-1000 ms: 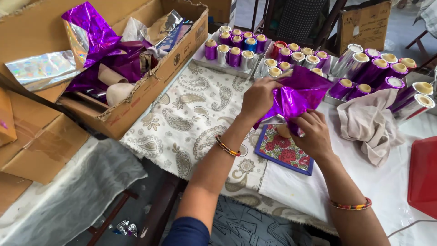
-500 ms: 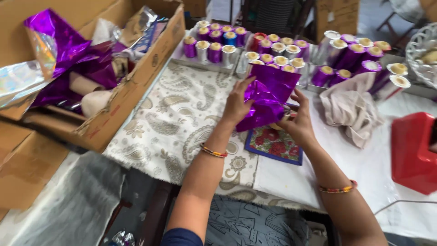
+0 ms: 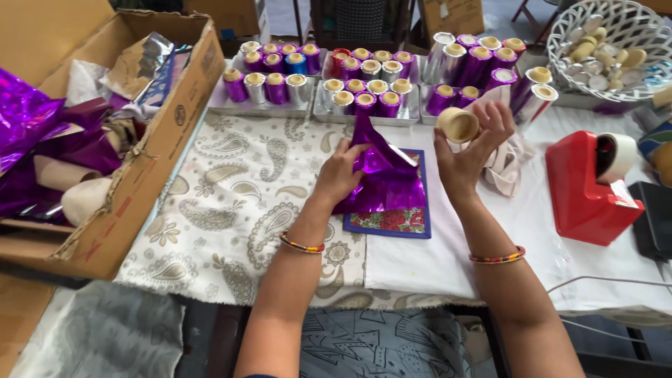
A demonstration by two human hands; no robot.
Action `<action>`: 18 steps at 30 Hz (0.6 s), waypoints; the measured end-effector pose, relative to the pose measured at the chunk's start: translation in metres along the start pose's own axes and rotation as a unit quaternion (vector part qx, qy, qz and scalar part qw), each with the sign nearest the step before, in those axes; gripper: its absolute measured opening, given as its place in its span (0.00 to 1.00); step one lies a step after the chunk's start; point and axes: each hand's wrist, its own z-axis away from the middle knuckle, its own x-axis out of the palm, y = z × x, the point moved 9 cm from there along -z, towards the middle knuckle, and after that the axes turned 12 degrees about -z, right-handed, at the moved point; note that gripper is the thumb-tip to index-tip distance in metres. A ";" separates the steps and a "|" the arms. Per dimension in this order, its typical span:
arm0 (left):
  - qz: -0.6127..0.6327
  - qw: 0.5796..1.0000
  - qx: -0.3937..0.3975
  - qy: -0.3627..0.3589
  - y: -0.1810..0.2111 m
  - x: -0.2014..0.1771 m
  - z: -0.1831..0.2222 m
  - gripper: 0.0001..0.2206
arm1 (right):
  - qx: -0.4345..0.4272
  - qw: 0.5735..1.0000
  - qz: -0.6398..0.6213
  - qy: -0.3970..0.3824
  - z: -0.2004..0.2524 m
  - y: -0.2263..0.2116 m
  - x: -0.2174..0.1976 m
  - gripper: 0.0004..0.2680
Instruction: The recorder is cleaning and wrapping small cylindrical objects in decorative purple and silver foil at a workspace.
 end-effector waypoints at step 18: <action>0.000 0.997 -0.029 -0.066 -0.005 0.012 -0.003 0.37 | 0.280 0.745 -0.413 -0.443 0.072 -0.059 0.104 0.21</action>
